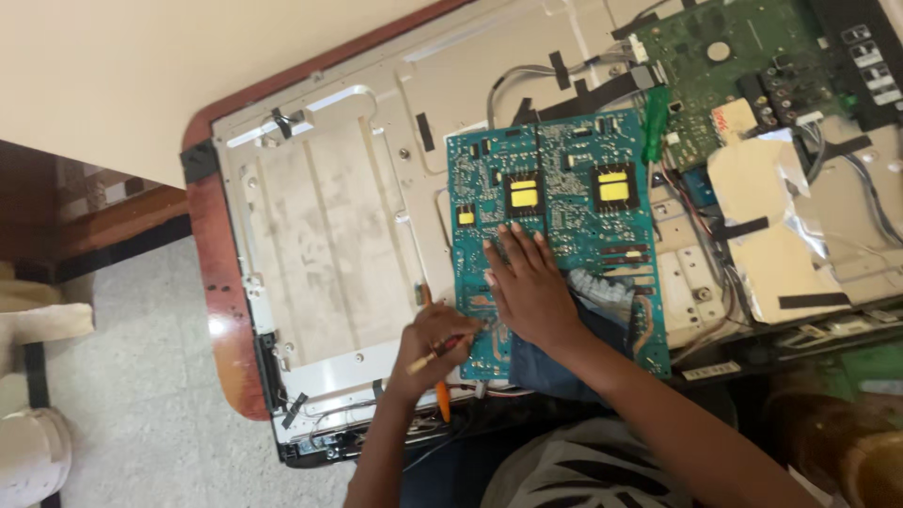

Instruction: The person cleans a green circuit board placed on a table using a cloth and a small orange brush. They wipe the board surface and brush between components, occasionally adjusting the board's position.

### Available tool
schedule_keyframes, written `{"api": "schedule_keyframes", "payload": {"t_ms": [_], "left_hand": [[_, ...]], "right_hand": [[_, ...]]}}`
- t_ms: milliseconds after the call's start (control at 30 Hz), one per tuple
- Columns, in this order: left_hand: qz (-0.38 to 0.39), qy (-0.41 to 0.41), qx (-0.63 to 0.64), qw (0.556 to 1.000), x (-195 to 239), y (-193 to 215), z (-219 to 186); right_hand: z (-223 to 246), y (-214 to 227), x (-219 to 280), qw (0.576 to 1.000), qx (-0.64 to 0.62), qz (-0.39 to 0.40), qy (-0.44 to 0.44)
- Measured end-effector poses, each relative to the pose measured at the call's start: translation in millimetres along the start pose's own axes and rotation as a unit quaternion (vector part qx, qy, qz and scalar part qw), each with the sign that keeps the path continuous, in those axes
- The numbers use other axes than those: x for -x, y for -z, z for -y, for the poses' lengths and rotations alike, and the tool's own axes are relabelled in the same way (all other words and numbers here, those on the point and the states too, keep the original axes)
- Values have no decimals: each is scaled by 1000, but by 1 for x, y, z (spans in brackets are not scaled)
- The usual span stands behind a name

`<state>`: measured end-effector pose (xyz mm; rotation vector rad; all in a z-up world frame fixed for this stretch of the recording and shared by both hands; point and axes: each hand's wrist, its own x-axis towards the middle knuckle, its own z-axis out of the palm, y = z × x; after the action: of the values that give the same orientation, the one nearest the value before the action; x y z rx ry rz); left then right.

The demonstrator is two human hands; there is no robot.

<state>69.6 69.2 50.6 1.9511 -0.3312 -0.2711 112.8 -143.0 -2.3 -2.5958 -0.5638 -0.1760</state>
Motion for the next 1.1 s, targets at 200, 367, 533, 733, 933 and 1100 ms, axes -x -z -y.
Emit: {"api": "schedule_keyframes", "payload": {"t_ms": [200, 367, 533, 733, 933, 1100], "left_hand": [[36, 3, 4, 999, -4, 9, 5], [36, -22, 3, 999, -10, 4, 8], [25, 45, -30, 998, -1, 3, 1], [-18, -52, -74, 996, 0, -1, -4], [-106, -9, -142, 984, 13, -31, -15], [-219, -54, -287, 931, 19, -67, -38]], "right_hand": [[1, 2, -5, 1000, -15, -13, 2], [-1, 4, -2, 1000, -11, 1, -2], [3, 4, -3, 1000, -13, -3, -5], [-3, 2, -5, 1000, -13, 2, -7], [0, -1, -3, 1000, -11, -7, -8], [-2, 6, -3, 1000, -9, -5, -7]]}}
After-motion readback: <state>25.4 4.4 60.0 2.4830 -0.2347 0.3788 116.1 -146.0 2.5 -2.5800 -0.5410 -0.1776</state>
